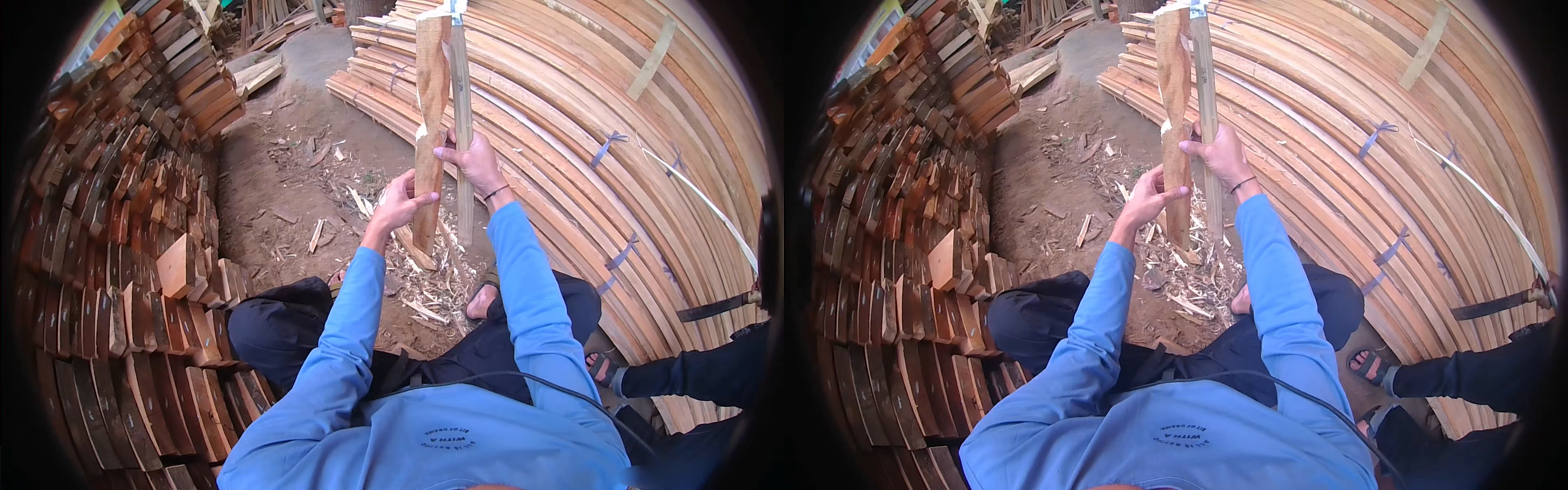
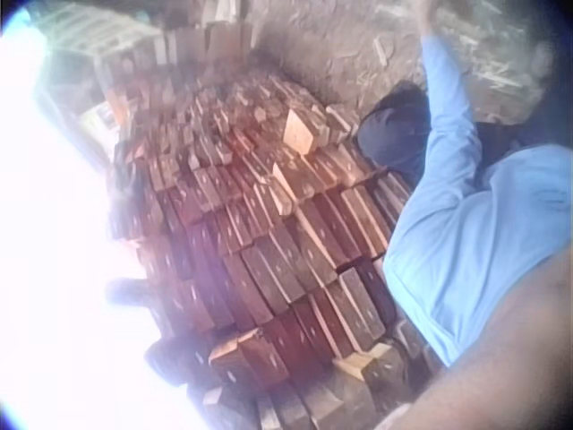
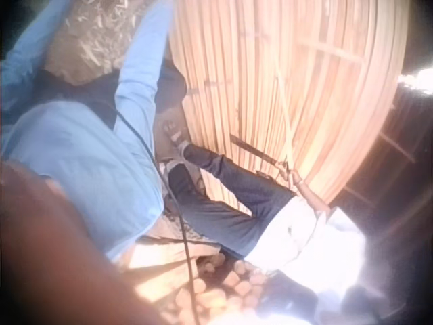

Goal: The person sits on the ground in a woodworking area and uses a blade to shave thin layers of wood from a curved wooden piece, while another person stands nearby.

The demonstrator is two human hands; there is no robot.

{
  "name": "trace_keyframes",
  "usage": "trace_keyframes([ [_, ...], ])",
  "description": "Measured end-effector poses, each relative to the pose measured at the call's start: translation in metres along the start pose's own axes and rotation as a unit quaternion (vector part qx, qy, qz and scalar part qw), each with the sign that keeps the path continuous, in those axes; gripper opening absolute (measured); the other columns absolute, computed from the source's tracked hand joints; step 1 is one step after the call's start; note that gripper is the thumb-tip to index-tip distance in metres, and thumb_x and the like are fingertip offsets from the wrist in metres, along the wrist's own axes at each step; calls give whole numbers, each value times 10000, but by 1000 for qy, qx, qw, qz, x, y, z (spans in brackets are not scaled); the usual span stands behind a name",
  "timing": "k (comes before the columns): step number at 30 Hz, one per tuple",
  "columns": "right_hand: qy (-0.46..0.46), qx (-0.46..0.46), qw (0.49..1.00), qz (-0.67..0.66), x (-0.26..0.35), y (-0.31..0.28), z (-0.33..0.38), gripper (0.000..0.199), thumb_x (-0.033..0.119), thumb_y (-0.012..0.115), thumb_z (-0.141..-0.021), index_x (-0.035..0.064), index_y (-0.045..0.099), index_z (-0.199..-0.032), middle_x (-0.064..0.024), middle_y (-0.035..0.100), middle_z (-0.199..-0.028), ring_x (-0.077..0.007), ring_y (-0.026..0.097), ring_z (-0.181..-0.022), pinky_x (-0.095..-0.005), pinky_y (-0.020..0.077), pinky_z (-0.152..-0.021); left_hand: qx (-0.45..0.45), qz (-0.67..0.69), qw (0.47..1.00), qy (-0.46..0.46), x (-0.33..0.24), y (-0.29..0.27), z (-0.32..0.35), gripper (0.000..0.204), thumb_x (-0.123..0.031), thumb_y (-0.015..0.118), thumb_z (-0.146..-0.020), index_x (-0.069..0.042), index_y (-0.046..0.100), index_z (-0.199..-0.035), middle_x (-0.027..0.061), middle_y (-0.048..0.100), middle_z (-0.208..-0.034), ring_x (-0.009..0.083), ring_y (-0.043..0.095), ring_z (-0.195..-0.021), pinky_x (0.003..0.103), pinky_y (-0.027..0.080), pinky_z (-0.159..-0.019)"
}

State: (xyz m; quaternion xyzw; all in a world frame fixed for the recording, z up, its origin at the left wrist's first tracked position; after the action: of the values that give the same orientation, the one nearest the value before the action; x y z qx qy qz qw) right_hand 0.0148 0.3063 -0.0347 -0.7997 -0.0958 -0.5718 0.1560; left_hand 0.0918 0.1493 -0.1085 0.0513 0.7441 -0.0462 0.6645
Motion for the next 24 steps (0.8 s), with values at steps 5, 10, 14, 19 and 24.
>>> trace_keyframes([
  [5, 61, -43, 993, -89, -12, -7, 30, 167, 57, 647, -899, -28, 560, -1013, -145, 688, -1039, -205, 685, -921, -298, 602, -712, -62, -46, 997, -1, 42, -26, -7, 439, -87, 738, -828, 4, 558, -1218, 121, 677, -1101, 201, 644, -1010, 348, 504, -906],
  [10, 246, -8, 969, -29, -24, -33, 108, 187, 166, 634, -939, 61, 479, -952, -74, 613, -736, -133, 586, -516, -259, 477, -414, -159, -63, 985, 17, 86, -78, -13, 444, -86, 739, -827, 9, 542, -1212, 118, 670, -1096, 202, 635, -1011, 341, 494, -907],
  [14, 376, -15, 923, -86, -36, -34, 168, 152, 167, 628, -942, 80, 504, -941, 6, 514, -611, -63, 449, -423, -232, 367, -351, -174, 17, 984, 19, 88, -102, -8, 389, -36, 702, -845, 1, 533, -1193, 103, 665, -1097, 193, 637, -996, 341, 496, -915],
  [19, 430, -26, 897, -96, -72, -24, 211, 128, 162, 601, -958, 80, 505, -936, 17, 477, -599, -57, 412, -413, -236, 348, -337, -195, 7, 981, 8, 84, -124, -4, 366, -59, 680, -866, -10, 534, -1198, 104, 671, -1114, 204, 628, -1046, 369, 483, -959],
  [24, 430, -9, 897, -105, -87, -12, 213, 126, 162, 595, -960, 79, 507, -923, 10, 484, -604, -62, 420, -412, -240, 353, -332, -234, -49, 971, 18, 101, -141, 0, 430, -81, 719, -838, 15, 526, -1210, 123, 660, -1102, 210, 623, -1012, 342, 488, -916],
])
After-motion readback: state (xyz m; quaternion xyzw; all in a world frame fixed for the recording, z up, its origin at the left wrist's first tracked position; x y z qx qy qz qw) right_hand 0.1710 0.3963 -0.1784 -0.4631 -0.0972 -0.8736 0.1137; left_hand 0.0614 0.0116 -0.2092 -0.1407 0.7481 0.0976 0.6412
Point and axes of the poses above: each hand's wrist, its own z-axis away from the middle knuckle, its own y-axis out of the palm, x = y × z, the point moved 3 cm from there along -z, towards the middle knuckle
